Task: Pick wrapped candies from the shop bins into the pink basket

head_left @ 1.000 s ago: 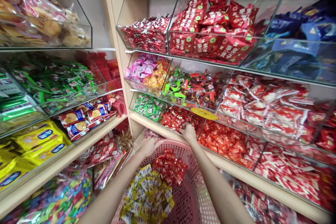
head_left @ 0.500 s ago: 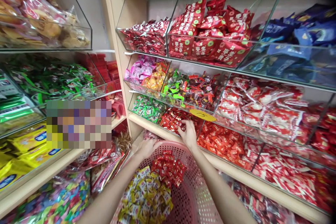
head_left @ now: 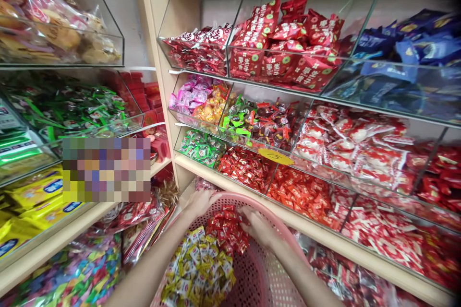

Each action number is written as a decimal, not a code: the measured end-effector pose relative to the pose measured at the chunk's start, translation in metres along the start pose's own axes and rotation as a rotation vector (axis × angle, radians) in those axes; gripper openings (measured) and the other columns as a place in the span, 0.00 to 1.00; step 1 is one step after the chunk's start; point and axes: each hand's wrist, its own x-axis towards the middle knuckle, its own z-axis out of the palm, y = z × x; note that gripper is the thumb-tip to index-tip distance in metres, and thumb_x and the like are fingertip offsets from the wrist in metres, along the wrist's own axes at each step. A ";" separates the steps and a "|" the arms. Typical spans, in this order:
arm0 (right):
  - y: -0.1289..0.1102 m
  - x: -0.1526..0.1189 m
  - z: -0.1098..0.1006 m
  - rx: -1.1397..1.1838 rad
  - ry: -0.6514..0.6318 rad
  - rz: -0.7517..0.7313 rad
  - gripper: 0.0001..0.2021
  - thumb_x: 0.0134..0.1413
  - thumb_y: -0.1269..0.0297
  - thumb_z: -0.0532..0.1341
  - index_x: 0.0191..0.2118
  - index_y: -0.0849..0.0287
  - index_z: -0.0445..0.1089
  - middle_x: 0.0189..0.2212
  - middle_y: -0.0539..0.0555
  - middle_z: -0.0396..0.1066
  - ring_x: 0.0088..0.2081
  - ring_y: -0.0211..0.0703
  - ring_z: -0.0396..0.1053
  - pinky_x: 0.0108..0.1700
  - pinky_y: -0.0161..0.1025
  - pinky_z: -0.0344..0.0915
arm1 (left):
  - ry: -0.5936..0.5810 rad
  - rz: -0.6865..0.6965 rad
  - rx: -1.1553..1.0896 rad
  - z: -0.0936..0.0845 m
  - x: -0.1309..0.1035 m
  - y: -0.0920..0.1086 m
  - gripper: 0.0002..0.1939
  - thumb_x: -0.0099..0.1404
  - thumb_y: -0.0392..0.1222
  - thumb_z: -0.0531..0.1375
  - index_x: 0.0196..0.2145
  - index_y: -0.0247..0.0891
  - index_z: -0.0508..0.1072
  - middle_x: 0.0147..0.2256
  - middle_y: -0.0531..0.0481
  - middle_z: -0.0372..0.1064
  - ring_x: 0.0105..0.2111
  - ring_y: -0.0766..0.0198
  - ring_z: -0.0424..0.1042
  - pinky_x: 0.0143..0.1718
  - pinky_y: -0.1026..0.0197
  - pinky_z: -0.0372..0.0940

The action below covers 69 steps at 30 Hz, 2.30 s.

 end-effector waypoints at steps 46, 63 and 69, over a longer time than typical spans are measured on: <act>0.007 0.114 -0.057 -0.431 0.164 0.659 0.15 0.51 0.70 0.54 0.46 0.63 0.64 0.40 0.66 0.70 0.42 0.50 0.70 0.38 0.41 0.63 | -0.045 -0.046 -0.004 -0.003 -0.001 -0.003 0.33 0.63 0.62 0.34 0.37 0.40 0.71 0.35 0.42 0.73 0.36 0.55 0.72 0.35 0.58 0.62; -0.026 0.102 -0.079 -0.482 0.231 0.514 0.10 0.53 0.65 0.53 0.41 0.62 0.64 0.36 0.63 0.70 0.38 0.47 0.69 0.33 0.36 0.60 | -0.014 -0.014 -0.023 -0.001 0.000 -0.003 0.32 0.63 0.61 0.35 0.37 0.41 0.73 0.36 0.44 0.73 0.37 0.56 0.72 0.37 0.59 0.62; -0.048 0.055 -0.063 -0.139 0.251 0.113 0.12 0.55 0.61 0.52 0.44 0.57 0.60 0.22 0.47 0.66 0.24 0.37 0.64 0.28 0.32 0.55 | 0.005 0.007 -0.016 0.004 0.001 -0.004 0.34 0.63 0.62 0.33 0.36 0.40 0.72 0.35 0.43 0.73 0.36 0.55 0.72 0.36 0.58 0.62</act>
